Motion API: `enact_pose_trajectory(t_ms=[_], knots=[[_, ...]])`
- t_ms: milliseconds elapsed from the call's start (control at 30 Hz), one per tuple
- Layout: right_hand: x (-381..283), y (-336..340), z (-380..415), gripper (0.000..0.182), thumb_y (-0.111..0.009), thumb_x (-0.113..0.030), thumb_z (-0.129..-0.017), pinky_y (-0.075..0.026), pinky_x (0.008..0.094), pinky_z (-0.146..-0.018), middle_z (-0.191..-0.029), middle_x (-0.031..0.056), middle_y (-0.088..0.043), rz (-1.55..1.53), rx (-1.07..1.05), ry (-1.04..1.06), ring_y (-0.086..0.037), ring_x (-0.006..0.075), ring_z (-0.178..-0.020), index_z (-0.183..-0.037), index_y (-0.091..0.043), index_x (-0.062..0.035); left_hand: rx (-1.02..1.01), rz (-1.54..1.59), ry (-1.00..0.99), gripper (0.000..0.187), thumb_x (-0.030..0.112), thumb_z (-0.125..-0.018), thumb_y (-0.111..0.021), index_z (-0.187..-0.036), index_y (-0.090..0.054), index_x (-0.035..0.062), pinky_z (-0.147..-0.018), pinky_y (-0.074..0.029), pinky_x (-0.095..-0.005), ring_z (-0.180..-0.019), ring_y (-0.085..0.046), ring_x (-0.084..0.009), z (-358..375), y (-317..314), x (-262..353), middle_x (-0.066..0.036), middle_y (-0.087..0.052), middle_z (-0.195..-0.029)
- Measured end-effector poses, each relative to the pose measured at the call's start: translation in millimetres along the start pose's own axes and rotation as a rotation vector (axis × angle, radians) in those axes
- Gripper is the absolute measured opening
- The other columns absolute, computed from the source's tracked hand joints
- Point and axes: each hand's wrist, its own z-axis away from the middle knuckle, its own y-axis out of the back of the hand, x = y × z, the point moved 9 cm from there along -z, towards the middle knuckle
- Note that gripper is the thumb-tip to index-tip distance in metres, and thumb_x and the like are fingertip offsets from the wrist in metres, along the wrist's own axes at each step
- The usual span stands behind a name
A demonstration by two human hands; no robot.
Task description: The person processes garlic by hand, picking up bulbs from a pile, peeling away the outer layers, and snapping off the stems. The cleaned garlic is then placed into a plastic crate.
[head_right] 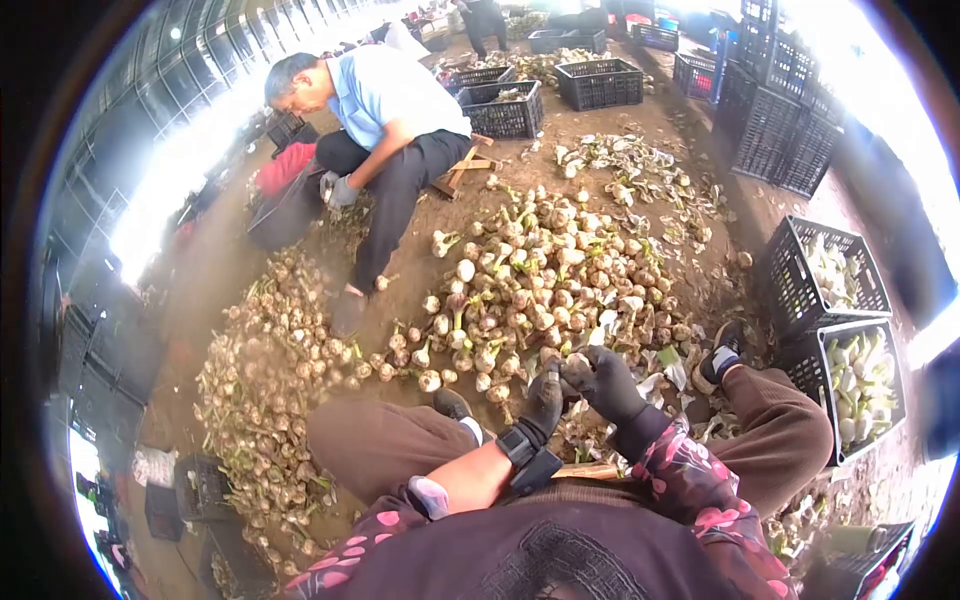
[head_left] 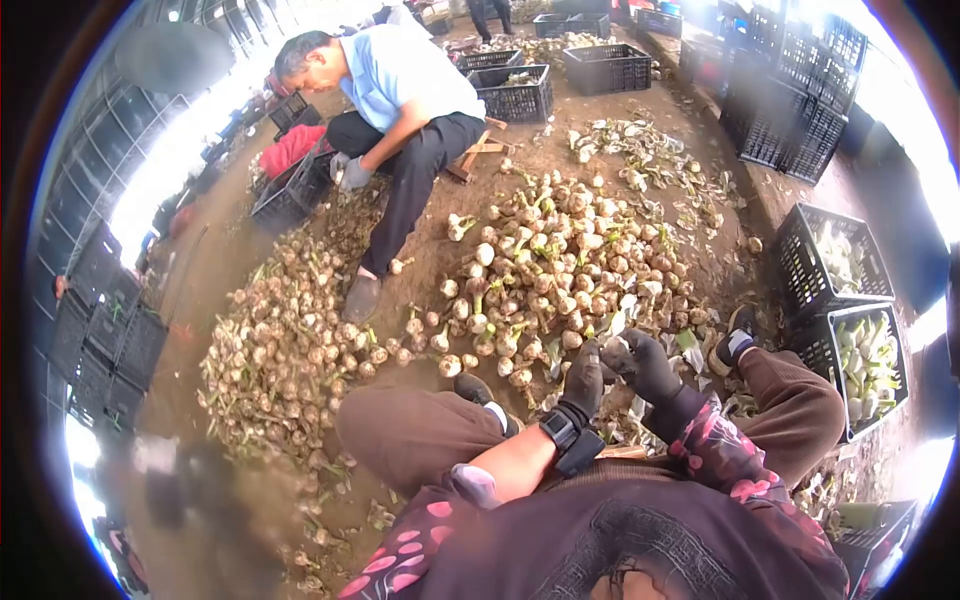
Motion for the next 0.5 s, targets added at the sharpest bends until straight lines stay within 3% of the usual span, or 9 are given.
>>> enact_pose_trajectory(t_ms=[67, 133, 167, 233, 267, 300, 367, 467, 500], knots=[[-26.7, 3.2, -2.2, 0.024, -0.069, -0.017, -0.079, -0.048, 0.0389, -0.062, -0.077, 0.0199, -0.060, 0.382, 0.091, 0.236, -0.061, 0.0344, -0.070, -0.088, -0.058, 0.0022, 0.002, -0.109, -0.089, 0.055, 0.048, -0.097, -0.031, -0.081, -0.062, 0.0058, -0.047, -0.039, -0.0240, -0.050, -0.050, -0.0101, -0.7, 3.6, 7.2, -0.003, -0.061, -0.065], [-26.5, 1.8, -6.4, 0.022, -0.066, -0.019, -0.080, -0.048, 0.0416, -0.061, -0.073, 0.0214, -0.061, 0.389, 0.057, 0.159, -0.062, 0.0371, -0.070, -0.087, -0.058, 0.0007, -0.044, -0.110, -0.088, 0.052, 0.044, -0.098, -0.031, -0.085, -0.062, 0.0030, -0.053, -0.043, -0.0261, -0.058, -0.054, -0.0118, -1.4, 7.7, 11.0, -0.005, -0.061, -0.070], [-22.0, 13.6, -9.7, 0.021, -0.065, -0.019, -0.081, -0.048, 0.0422, -0.060, -0.072, 0.0212, -0.061, 0.532, 0.189, 0.147, -0.062, 0.0371, -0.069, -0.087, -0.059, -0.0003, -0.092, -0.112, -0.085, 0.050, 0.039, -0.098, -0.032, -0.089, -0.061, 0.0001, -0.060, -0.047, -0.0282, -0.066, -0.058, -0.0136, -0.8, 6.4, 13.2, -0.007, -0.061, -0.075], [32.7, 50.2, -21.8, 0.019, -0.063, -0.021, -0.080, -0.048, 0.0429, -0.061, -0.072, 0.0205, -0.062, 0.675, 0.386, 0.050, -0.062, 0.0366, -0.069, -0.085, -0.060, -0.0029, -0.159, 0.137, -0.026, 0.049, 0.045, -0.097, -0.033, -0.090, -0.060, 0.0048, -0.047, -0.043, -0.0241, -0.053, -0.053, -0.0095, 8.4, -14.4, 25.0, -0.001, -0.058, -0.066], [67.8, 71.0, -25.4, 0.022, -0.066, -0.021, -0.079, -0.047, 0.0419, -0.063, -0.076, 0.0210, -0.061, 0.617, 0.281, -0.183, -0.062, 0.0338, -0.070, -0.089, -0.061, -0.0025, -0.161, 0.262, 0.000, 0.050, 0.047, -0.097, -0.033, -0.094, -0.060, 0.0046, -0.052, -0.046, -0.0260, -0.059, -0.055, -0.0117, 9.8, -20.2, 29.3, -0.003, -0.059, -0.072], [80.7, 72.2, -34.9, 0.022, -0.066, -0.021, -0.079, -0.047, 0.0419, -0.063, -0.076, 0.0210, -0.061, 0.619, 0.287, -0.195, -0.062, 0.0338, -0.070, -0.089, -0.061, -0.0025, -0.156, 0.362, -0.005, 0.052, 0.050, -0.096, -0.033, -0.097, -0.059, 0.0045, -0.057, -0.048, -0.0279, -0.065, -0.058, -0.0139, 4.9, -17.5, 31.7, -0.004, -0.061, -0.077], [106.8, 80.5, -31.1, 0.027, -0.065, -0.028, -0.080, -0.048, 0.0416, -0.063, -0.076, 0.0190, -0.062, 0.575, 0.334, 0.098, -0.062, 0.0264, -0.068, -0.091, -0.063, -0.0030, -0.158, 0.514, -0.006, 0.058, 0.054, -0.094, -0.032, -0.104, -0.058, 0.0041, -0.067, -0.052, -0.0318, -0.076, -0.063, -0.0184, -8.1, -8.4, 31.2, -0.007, -0.065, -0.088], [94.3, 83.1, -3.8, 0.028, -0.065, -0.030, -0.080, -0.049, 0.0414, -0.065, -0.076, 0.0173, -0.063, 0.715, 0.006, -0.327, -0.063, 0.0270, -0.068, -0.092, -0.067, -0.0051, -0.180, 0.782, 0.176, 0.058, 0.057, -0.090, -0.039, -0.108, -0.057, 0.0044, -0.059, -0.050, -0.0364, -0.067, -0.059, -0.0194, -5.7, -4.4, 29.4, -0.007, -0.061, -0.078], [90.8, 81.3, -4.1, 0.027, -0.065, -0.031, -0.080, -0.049, 0.0408, -0.065, -0.074, 0.0176, -0.063, 0.874, -0.040, -0.344, -0.063, 0.0297, -0.069, -0.091, -0.067, -0.0060, -0.169, 0.754, 0.269, 0.061, 0.060, -0.089, -0.040, -0.110, -0.055, 0.0047, -0.055, -0.046, -0.0359, -0.065, -0.055, -0.0209, 5.7, -14.6, 43.6, -0.007, -0.057, -0.077]])
